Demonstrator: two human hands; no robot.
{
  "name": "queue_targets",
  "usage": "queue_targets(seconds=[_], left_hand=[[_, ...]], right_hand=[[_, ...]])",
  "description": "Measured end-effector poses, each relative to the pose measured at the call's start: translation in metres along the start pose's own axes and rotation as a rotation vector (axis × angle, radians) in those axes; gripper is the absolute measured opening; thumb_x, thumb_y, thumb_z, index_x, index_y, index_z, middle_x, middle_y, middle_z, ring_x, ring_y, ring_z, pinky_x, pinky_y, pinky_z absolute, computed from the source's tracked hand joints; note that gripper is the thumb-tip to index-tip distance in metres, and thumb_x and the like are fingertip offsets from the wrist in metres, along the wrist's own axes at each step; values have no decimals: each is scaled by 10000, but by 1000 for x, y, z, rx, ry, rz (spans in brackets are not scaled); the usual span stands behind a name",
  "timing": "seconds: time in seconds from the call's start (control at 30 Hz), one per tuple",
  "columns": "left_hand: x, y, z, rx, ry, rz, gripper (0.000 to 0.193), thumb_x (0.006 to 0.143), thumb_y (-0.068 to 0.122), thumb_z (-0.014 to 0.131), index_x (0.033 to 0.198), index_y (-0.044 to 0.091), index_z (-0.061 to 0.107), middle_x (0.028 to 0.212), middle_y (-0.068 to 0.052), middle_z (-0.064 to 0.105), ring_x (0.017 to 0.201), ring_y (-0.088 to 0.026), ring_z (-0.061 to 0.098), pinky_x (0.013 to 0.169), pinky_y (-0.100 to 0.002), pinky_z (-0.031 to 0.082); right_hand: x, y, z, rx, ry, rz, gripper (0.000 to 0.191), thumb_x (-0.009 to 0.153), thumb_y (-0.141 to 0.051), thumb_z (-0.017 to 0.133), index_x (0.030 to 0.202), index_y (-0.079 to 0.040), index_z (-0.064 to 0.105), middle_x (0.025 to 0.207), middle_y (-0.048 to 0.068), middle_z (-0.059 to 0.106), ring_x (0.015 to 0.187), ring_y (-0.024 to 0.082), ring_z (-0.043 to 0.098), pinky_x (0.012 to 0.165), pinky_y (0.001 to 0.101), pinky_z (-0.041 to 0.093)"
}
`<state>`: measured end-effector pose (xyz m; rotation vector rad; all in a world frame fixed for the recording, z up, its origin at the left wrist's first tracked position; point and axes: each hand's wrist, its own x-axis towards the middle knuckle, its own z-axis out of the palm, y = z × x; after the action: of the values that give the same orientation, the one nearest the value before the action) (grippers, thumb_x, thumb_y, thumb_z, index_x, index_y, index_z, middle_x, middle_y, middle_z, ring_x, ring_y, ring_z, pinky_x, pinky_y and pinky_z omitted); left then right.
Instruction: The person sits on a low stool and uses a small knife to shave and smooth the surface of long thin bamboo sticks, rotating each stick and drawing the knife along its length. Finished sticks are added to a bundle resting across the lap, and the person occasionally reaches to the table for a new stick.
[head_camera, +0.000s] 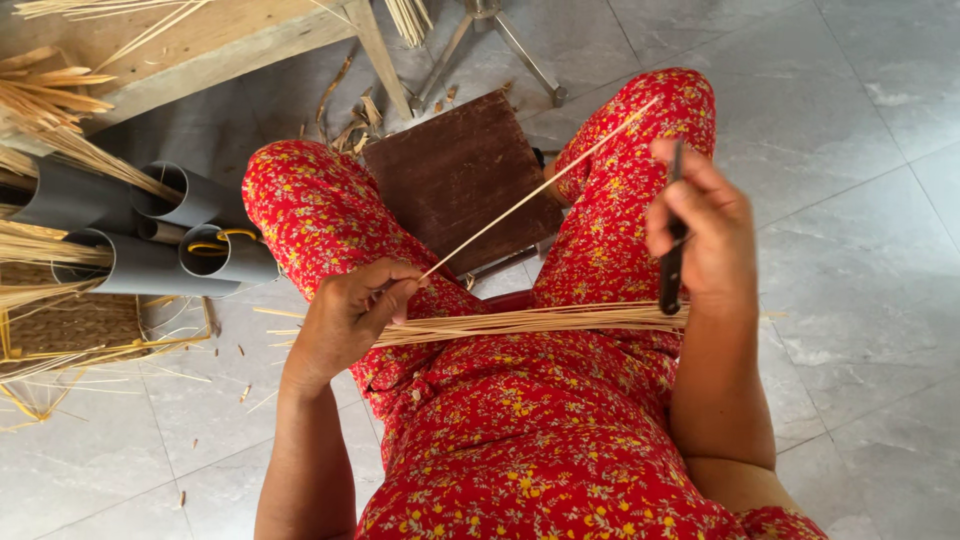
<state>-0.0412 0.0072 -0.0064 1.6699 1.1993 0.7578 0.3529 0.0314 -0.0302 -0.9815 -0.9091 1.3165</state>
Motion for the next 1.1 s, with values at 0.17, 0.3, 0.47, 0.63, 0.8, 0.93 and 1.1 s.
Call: queue_targets(seconds=[0.17, 0.3, 0.47, 0.63, 0.8, 0.93, 1.1], left_hand=[[1, 1, 4, 118, -23, 47, 142, 954, 59, 686, 1083, 29, 737, 772, -37, 731, 654, -96, 709, 580, -263, 564], [-2, -2, -2, 108, -29, 62, 171, 939, 42, 682, 1102, 31, 732, 831, -50, 755, 690, -108, 725, 604, -264, 592], [-2, 2, -4, 82, -3, 77, 253, 948, 36, 663, 1199, 35, 699, 863, -61, 770, 761, -96, 752, 651, -252, 605], [13, 16, 25, 58, -8, 67, 285, 949, 107, 706, 1231, 63, 692, 823, -40, 774, 635, -86, 687, 554, -257, 552], [32, 27, 51, -120, 42, 28, 182, 1003, 118, 678, 1164, 59, 740, 790, -40, 735, 654, -58, 669, 561, -241, 564], [39, 30, 53, -120, 110, 102, 160, 989, 87, 686, 1132, 44, 744, 850, -28, 749, 679, -53, 672, 570, -226, 555], [37, 33, 49, -156, 168, 116, 172, 1004, 51, 673, 1163, 42, 739, 904, -44, 753, 697, -58, 664, 607, -219, 549]], right_hand=[[-7, 12, 32, -82, -199, 24, 403, 1040, -129, 593, 1428, -21, 591, 732, 71, 630, 565, 112, 537, 555, 254, 448], [-3, 14, 37, -19, -191, -8, 321, 1082, -127, 583, 1369, 12, 620, 760, 79, 636, 592, 123, 552, 582, 250, 443], [-1, 18, 45, -61, -214, 14, 306, 1070, -113, 575, 1349, 0, 626, 770, 79, 665, 581, 108, 569, 555, 246, 459], [-9, 32, 85, -189, -389, 58, 295, 1072, -118, 545, 1330, -8, 636, 755, 70, 679, 564, 94, 591, 511, 231, 482], [-15, 35, 111, -183, -483, 134, 316, 1071, -109, 539, 1362, -13, 616, 804, 53, 672, 625, 88, 611, 556, 222, 501], [-14, 32, 98, -114, -380, 132, 374, 1065, -150, 539, 1422, -40, 562, 772, 61, 663, 594, 94, 599, 558, 227, 498], [-21, 45, 84, 194, -298, 224, 274, 1121, -169, 551, 1296, 28, 626, 827, 84, 653, 658, 128, 616, 603, 253, 496]])
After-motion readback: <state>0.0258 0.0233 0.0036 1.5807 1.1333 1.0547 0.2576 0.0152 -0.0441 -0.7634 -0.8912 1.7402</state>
